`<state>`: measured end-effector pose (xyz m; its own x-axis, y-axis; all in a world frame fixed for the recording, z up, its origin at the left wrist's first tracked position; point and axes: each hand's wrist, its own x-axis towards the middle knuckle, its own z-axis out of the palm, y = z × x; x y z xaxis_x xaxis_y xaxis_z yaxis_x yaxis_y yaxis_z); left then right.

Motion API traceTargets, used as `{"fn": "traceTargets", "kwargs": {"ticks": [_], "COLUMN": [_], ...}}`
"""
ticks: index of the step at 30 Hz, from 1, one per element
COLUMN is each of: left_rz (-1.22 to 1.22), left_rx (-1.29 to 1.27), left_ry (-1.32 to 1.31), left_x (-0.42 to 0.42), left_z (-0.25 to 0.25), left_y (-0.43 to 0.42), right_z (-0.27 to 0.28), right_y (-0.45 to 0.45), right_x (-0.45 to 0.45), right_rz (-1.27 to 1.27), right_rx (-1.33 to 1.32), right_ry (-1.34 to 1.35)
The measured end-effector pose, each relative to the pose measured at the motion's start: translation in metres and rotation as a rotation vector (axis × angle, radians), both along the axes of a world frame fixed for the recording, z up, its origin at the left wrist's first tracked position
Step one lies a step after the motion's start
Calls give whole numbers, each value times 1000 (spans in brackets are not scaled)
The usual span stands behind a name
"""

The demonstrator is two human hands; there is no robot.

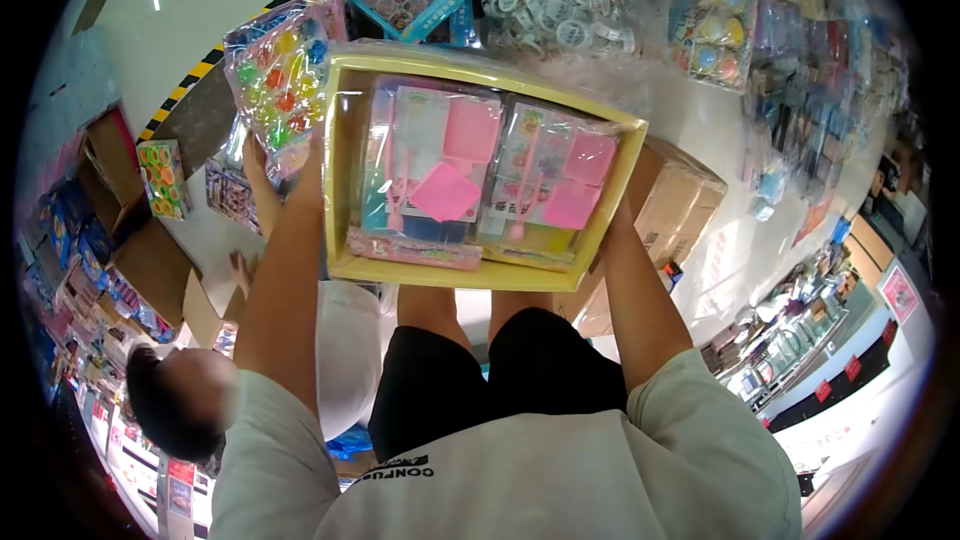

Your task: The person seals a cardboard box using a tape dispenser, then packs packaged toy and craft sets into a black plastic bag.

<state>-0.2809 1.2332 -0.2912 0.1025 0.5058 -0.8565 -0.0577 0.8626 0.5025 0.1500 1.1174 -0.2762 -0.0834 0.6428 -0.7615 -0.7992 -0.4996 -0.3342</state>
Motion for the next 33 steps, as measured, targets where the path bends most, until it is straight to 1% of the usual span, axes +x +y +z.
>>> {"fn": "traceTargets", "kwargs": {"ticks": [3, 7, 10, 11, 14, 16, 18, 20, 21, 23, 24, 25, 26, 28, 30, 31, 32, 33], "left_rz": [1, 4, -2, -8, 8, 71, 44, 125, 168, 152, 137, 126, 28, 13, 164, 231, 263, 348], "left_rx": [-26, -28, 14, 35, 90, 105, 42, 47, 120, 265, 271, 273, 220, 212, 328, 394, 358, 368], "left_ry": [0, 0, 44, 77, 200, 193, -182, -388, -406, -304, -225, -148, -112, -83, -93, -96, -102, -106], "left_x": [-12, -5, 4, 8, 21, 48, 47, 29, 30, 37, 41, 42, 41, 44, 56, 59, 59, 64], "left_z": [4, 2, 6, 10, 40, 86, 114, 88, 92, 128, 157, 187, 199, 229, 268, 289, 309, 316], "left_y": [-22, -41, -38, -37, -35, -29, -35, -83, -105, -145, -165, -185, -210, -257, -301, -324, -346, -376], "right_z": [14, 21, 20, 17, 20, 35, 62, 89, 99, 129, 131, 156, 186, 229, 257, 268, 279, 288], "right_y": [-25, -46, -36, -36, -27, -17, -12, -9, -12, -11, -12, -10, -1, 4, 1, -2, -5, -10], "right_x": [13, 17, 11, 12, 8, 2, 10, 18, 29, 41, 60, 64, 53, 35, 41, 39, 36, 29], "right_rz": [58, 256, 298, 274, 202, 142, 217, 291, 328, 403, 443, 499, 565, 642, 757, 803, 849, 897], "right_rx": [27, -1, -218, -207, -157, -117, -52, -87, -29, 42, 27, 24, 50, 64, 25, 7, -11, 4], "right_ry": [16, -204, -304, -287, -230, -196, -132, -233, -222, -158, -114, -105, -176, -190, -323, -321, -318, -324]}}
